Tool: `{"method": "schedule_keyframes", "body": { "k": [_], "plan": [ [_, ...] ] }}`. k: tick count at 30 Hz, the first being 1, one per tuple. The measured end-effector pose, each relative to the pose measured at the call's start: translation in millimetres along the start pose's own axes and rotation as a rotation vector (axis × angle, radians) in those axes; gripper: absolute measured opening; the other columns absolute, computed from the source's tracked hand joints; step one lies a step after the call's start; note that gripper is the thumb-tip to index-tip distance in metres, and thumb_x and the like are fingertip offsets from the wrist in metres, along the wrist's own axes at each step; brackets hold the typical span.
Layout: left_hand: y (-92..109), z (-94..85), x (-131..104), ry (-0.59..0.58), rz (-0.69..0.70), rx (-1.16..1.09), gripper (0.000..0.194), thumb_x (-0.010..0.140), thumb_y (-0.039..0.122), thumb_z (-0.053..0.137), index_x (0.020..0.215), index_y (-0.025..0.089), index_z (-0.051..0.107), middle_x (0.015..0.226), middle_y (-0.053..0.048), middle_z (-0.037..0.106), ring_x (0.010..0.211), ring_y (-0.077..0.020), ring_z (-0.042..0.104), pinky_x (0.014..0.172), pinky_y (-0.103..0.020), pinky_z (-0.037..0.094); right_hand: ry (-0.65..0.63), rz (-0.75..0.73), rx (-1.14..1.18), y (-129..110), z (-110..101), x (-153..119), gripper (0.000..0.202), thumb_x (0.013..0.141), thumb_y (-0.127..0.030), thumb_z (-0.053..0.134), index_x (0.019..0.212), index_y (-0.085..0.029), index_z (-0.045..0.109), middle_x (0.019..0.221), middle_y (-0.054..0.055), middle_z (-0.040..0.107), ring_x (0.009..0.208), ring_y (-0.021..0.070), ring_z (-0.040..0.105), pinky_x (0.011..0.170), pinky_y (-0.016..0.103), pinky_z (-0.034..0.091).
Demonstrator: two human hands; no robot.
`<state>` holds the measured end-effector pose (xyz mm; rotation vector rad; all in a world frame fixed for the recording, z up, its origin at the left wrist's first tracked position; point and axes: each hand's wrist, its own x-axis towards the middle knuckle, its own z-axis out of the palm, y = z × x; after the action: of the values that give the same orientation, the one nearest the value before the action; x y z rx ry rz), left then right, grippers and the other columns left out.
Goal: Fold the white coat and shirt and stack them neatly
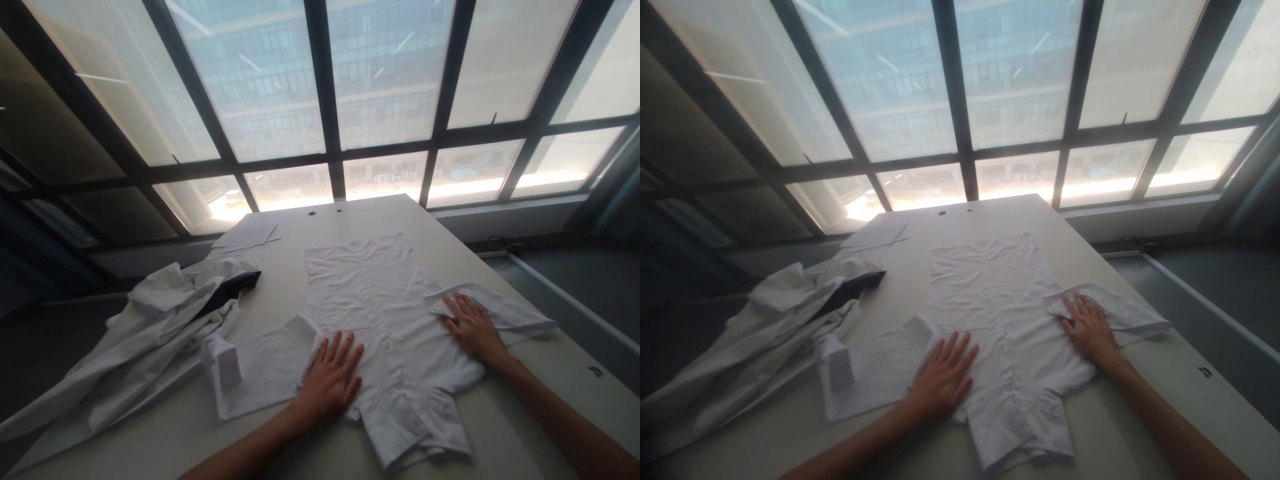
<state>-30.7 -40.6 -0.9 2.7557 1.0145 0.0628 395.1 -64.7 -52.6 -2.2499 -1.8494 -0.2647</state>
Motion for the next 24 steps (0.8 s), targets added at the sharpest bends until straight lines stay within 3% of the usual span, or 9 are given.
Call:
{"method": "schedule_keyframes", "body": {
  "k": [3,6,9,12,15,17,21,24],
  "plan": [
    [8,-4.1,-9,-0.071,-0.016,-0.029,0.064,0.099,0.053,0.038,0.157,0.032,0.021,0.166,-0.006,0.008,0.151,-0.0367,0.0,0.118,-0.062,0.012,-0.004,-0.013,0.005,3,3,-1,0.062,0.096,-0.046,0.036,0.152,-0.021,0.037,0.158,0.011,0.035,0.147,0.0308,0.026,0.118,0.053,0.022],
    [5,-22.6,8,-0.15,-0.004,-0.091,0.067,0.096,0.051,0.047,0.155,0.027,0.03,0.162,-0.01,0.023,0.15,-0.0357,0.015,0.118,-0.057,0.022,-0.026,-0.005,0.003,4,2,-2,0.063,0.096,-0.048,0.034,0.152,-0.018,0.038,0.159,0.014,0.033,0.147,0.031,0.025,0.118,0.053,0.022],
    [-12,-45.6,59,-0.067,0.017,-0.142,0.058,0.1,0.047,0.04,0.153,0.023,0.035,0.155,-0.01,0.04,0.144,-0.0259,0.035,0.119,-0.047,0.026,-0.043,0.028,0.019,-7,-5,2,0.069,0.097,-0.053,0.029,0.151,-0.012,0.037,0.158,0.019,0.032,0.148,0.0321,0.022,0.117,0.056,0.019],
    [-37,-56.5,128,0.034,-0.049,-0.059,0.057,0.101,0.044,0.036,0.152,0.019,0.036,0.158,-0.012,0.034,0.147,-0.0263,0.029,0.12,-0.047,0.023,-0.049,-0.076,0.072,-40,-17,17,0.067,0.1,-0.053,0.025,0.152,-0.012,0.036,0.159,0.018,0.029,0.15,0.0298,0.016,0.119,0.056,0.014],
    [-58,-51.0,187,0.069,-0.141,0.038,0.058,0.101,0.041,0.034,0.154,0.018,0.029,0.161,-0.012,0.026,0.15,-0.0281,0.019,0.12,-0.051,0.019,-0.099,-0.24,0.138,-92,-24,44,0.062,0.101,-0.049,0.027,0.151,-0.013,0.037,0.162,0.016,0.023,0.151,0.028,0.011,0.119,0.055,0.009],
    [-67,-41.8,209,0.086,-0.162,0.064,0.058,0.101,0.041,0.033,0.154,0.017,0.028,0.162,-0.012,0.024,0.15,-0.0292,0.017,0.12,-0.053,0.017,-0.186,-0.316,0.196,-129,-23,67,0.06,0.102,-0.044,0.028,0.152,-0.013,0.035,0.162,0.015,0.023,0.151,0.0269,0.013,0.119,0.052,0.012],
    [-78,-22.5,220,0.121,-0.154,0.077,0.057,0.102,0.042,0.028,0.154,0.018,0.03,0.162,-0.012,0.024,0.15,-0.0318,0.018,0.119,-0.055,0.015,-0.267,-0.392,0.251,-177,-8,114,0.059,0.101,-0.036,0.027,0.155,-0.012,0.028,0.163,0.014,0.021,0.151,0.0258,0.015,0.119,0.05,0.013],
    [-84,-13.8,219,0.134,-0.139,0.077,0.056,0.103,0.036,0.025,0.155,0.017,0.027,0.163,-0.011,0.023,0.15,-0.0305,0.016,0.119,-0.055,0.014,-0.282,-0.459,0.271,-181,7,149,0.061,0.101,-0.039,0.025,0.157,-0.013,0.023,0.163,0.012,0.021,0.151,0.0243,0.016,0.12,0.049,0.012]
  ]
}}
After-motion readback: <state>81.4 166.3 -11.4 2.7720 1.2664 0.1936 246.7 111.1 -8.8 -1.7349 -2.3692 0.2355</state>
